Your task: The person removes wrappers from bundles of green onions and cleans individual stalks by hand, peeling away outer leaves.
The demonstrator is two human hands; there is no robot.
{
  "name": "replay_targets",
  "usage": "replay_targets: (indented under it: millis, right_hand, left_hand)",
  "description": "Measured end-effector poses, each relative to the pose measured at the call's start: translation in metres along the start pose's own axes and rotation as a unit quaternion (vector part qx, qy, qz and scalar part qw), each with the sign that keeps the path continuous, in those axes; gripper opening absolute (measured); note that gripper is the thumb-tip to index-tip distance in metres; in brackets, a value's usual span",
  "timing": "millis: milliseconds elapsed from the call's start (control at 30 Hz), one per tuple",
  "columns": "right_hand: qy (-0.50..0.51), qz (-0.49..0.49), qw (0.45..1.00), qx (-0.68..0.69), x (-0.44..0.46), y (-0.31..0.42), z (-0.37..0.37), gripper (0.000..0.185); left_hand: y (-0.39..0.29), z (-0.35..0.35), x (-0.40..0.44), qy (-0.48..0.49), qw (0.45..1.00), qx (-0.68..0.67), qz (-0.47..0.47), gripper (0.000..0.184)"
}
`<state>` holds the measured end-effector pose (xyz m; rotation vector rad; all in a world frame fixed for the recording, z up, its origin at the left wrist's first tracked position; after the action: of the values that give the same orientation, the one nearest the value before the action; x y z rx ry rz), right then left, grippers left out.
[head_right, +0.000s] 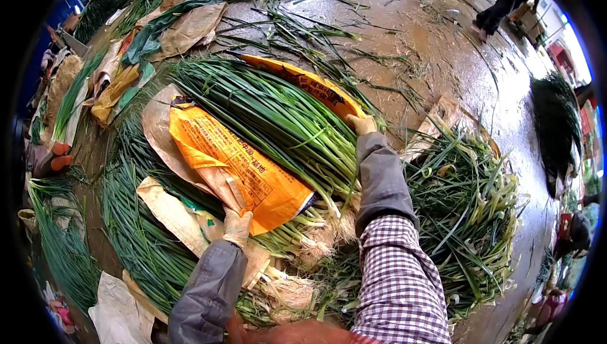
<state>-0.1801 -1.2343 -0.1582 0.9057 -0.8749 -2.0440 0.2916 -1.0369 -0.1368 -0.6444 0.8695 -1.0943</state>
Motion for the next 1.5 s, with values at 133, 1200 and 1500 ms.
replay_targets:
  millis: [133, 1200, 1500]
  right_hand:
    - [-0.001, 0.114, 0.993, 0.044, -0.036, 0.024, -0.009, 0.031]
    - [0.107, 0.405, 0.884, 0.207, -0.42, 0.261, -0.045, 0.01]
    - [0.188, 0.462, 0.846, 0.187, -0.506, 0.252, -0.091, 0.013]
  left_hand:
    - [-0.017, 0.003, 0.0, -0.003, 0.998, -0.055, -0.018, 0.07]
    - [-0.105, 0.229, -0.193, 0.002, 0.987, 0.153, -0.051, 0.063]
    - [-0.043, 0.294, -0.293, -0.091, 0.956, -0.278, 0.007, 0.041]
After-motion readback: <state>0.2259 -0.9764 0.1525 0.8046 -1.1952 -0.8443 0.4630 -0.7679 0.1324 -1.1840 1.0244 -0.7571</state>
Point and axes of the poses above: each hand's wrist, its own x-axis towards the middle knuckle, its own z-axis out of the back of the hand, y = z × x, the point moved 5 cm from there along x, towards the middle knuckle, and after that the axes turned 1 degree about x, right-handed, at the moved point
